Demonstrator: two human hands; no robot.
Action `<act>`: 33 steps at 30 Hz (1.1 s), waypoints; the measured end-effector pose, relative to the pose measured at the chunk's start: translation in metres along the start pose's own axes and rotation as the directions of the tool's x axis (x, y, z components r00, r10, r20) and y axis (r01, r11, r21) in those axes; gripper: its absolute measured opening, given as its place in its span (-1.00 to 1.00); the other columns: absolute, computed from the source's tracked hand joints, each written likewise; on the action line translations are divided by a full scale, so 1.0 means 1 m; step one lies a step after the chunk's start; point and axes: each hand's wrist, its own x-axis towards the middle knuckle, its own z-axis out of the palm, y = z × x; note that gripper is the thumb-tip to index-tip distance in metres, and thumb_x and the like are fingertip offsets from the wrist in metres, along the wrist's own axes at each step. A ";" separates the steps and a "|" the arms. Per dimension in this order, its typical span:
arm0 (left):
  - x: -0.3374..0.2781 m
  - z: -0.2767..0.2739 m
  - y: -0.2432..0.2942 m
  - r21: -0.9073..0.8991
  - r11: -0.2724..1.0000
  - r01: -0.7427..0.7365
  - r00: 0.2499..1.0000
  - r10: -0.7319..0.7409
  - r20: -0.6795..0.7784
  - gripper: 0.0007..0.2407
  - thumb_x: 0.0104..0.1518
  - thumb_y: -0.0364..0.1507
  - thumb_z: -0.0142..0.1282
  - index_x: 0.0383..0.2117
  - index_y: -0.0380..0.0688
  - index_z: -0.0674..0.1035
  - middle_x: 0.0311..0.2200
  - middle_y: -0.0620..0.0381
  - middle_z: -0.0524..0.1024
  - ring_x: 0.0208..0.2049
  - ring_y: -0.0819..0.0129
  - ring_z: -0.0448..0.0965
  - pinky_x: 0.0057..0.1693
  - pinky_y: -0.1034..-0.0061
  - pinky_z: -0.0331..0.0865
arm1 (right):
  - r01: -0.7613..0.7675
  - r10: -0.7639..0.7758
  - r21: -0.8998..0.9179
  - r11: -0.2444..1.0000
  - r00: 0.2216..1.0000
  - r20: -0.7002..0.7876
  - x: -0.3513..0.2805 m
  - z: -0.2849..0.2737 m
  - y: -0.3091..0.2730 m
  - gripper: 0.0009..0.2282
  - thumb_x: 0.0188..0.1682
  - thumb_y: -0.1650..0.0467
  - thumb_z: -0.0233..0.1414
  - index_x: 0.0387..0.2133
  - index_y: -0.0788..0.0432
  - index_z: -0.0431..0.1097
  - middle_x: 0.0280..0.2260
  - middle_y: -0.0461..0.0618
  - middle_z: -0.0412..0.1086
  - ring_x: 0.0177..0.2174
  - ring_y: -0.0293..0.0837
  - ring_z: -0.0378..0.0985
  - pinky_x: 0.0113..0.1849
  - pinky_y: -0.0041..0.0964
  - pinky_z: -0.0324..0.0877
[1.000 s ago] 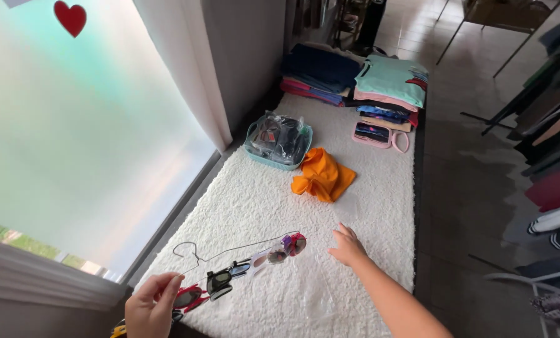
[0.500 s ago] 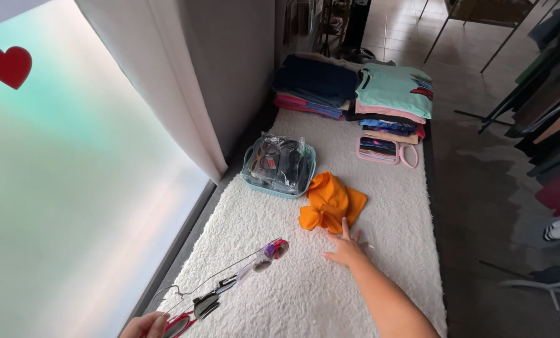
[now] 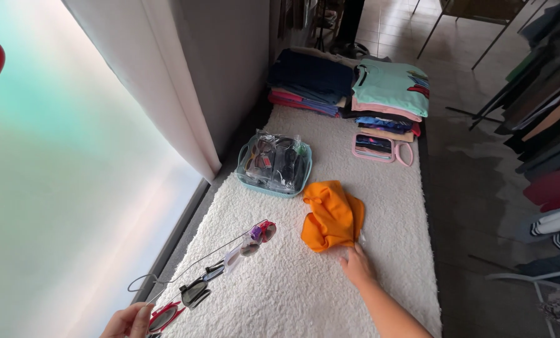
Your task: The person arranges multiple pairs of sunglasses on a white wire hanger placed on a white rug. They pick up each pair, place it on the hanger, and adjust the arrangement. The person also folds an orange cloth and places it on the rug.
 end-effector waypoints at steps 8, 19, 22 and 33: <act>-0.005 0.007 0.022 0.058 0.995 -0.082 0.995 0.078 0.059 -0.90 0.23 -0.49 0.26 -0.28 -0.30 0.70 -0.47 -0.05 0.58 -0.43 0.28 0.49 -0.27 0.47 0.34 | 0.243 -0.249 0.198 0.950 0.968 0.010 -0.147 -0.018 -0.038 -0.45 -0.01 0.20 0.13 0.26 0.00 0.19 0.23 0.12 0.23 0.20 0.11 0.25 0.17 -0.10 0.16; -0.026 0.025 0.085 0.017 0.993 -0.118 0.976 0.112 0.189 -0.91 0.20 -0.48 0.29 -0.36 -0.27 0.72 -0.56 0.09 0.50 -0.51 0.42 0.30 -0.30 0.58 0.19 | 0.204 -0.244 0.228 0.952 0.955 0.167 -0.263 -0.031 -0.090 -0.51 0.00 0.23 -0.19 0.27 -0.23 0.17 0.27 -0.11 0.18 0.30 0.02 0.10 0.17 -0.14 0.18; -0.033 0.034 0.088 0.070 0.989 -0.132 0.971 0.114 0.211 -0.89 0.19 -0.43 0.31 -0.38 -0.23 0.73 -0.57 0.15 0.53 -0.52 0.46 0.31 -0.27 0.60 0.25 | 0.341 -0.369 0.206 0.917 0.922 0.118 -0.282 -0.045 -0.096 -0.57 0.04 0.29 -0.16 0.23 -0.12 0.22 0.24 -0.04 0.21 0.28 0.08 0.12 0.13 -0.08 0.21; -0.056 0.089 0.114 -0.053 0.938 -0.342 0.873 0.338 0.351 -0.90 0.15 -0.42 0.27 -0.38 -0.17 0.73 -0.48 0.18 0.65 -0.45 0.49 0.51 -0.27 0.56 0.38 | 0.447 -0.482 0.208 0.870 0.860 0.167 -0.315 -0.087 -0.042 -0.54 0.19 0.14 -0.21 0.27 0.07 0.24 0.24 0.06 0.19 0.30 0.13 -0.01 0.19 0.06 0.04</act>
